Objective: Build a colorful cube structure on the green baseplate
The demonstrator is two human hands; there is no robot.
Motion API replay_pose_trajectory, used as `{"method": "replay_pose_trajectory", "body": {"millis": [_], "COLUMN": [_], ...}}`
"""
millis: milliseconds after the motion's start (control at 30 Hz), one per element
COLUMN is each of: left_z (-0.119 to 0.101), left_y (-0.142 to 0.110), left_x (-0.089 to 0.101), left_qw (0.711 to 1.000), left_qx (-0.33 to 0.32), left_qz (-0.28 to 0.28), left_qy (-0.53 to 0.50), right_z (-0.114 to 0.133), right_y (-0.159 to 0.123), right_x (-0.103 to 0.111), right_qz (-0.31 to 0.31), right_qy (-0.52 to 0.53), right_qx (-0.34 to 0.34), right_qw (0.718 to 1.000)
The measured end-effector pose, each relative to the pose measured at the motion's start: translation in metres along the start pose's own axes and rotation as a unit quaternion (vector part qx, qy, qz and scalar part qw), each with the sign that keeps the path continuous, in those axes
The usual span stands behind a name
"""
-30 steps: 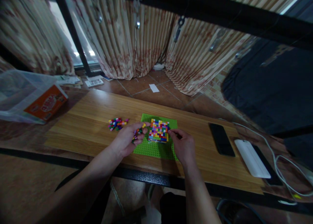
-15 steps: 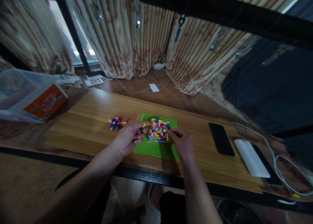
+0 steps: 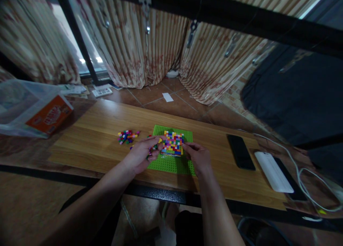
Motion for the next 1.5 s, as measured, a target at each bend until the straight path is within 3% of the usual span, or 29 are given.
{"method": "replay_pose_trajectory", "body": {"millis": [100,167,333,400,667,833,967,1067,1233,1500], "left_z": [0.0,0.0,0.006,0.008,0.012,0.011,-0.001,-0.013,-0.019,-0.017], "left_y": [-0.002,-0.003,-0.006,-0.006,-0.006,-0.005,-0.002,0.001,0.002,0.001], "left_x": [-0.002,-0.005,-0.012,-0.014,-0.013,-0.012,-0.006,0.0,0.007,0.01], "left_qw": [0.999,0.998,0.993,0.991,0.989,0.993,0.986,0.975,0.951,0.93], "left_qx": [0.015,0.034,0.079,0.083,0.087,0.095,0.086,0.044,0.007,-0.017], "left_qz": [0.032,0.053,0.091,0.102,0.122,0.07,-0.005,-0.063,-0.138,-0.187], "left_qy": [-0.013,-0.017,-0.013,-0.007,0.014,-0.03,-0.142,-0.21,-0.276,-0.317], "right_z": [0.015,0.028,0.049,0.051,0.05,0.05,0.043,0.034,0.022,0.016], "right_y": [-0.009,-0.021,-0.048,-0.052,-0.054,-0.052,-0.037,-0.024,-0.015,-0.008], "right_x": [0.005,0.001,-0.029,-0.034,-0.035,-0.029,-0.003,0.014,0.019,0.005], "right_qz": [-0.073,-0.07,0.133,0.161,0.148,0.122,0.029,-0.008,0.012,0.042], "right_qy": [-0.024,-0.022,0.009,0.008,-0.002,-0.059,-0.107,-0.16,-0.198,-0.186], "right_qx": [0.087,0.154,0.255,0.268,0.246,0.259,0.243,0.224,0.201,0.195], "right_qw": [0.993,0.985,0.958,0.95,0.958,0.956,0.964,0.961,0.959,0.962]}}
Point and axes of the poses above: each hand's wrist, its own y-axis towards the middle knuckle, its own x-axis out of the back of the hand, z = x × y, the point moved 4 cm from there along y, towards the middle knuckle, and after that the axes turned 8 degrees about -y, right-handed, at the moved point
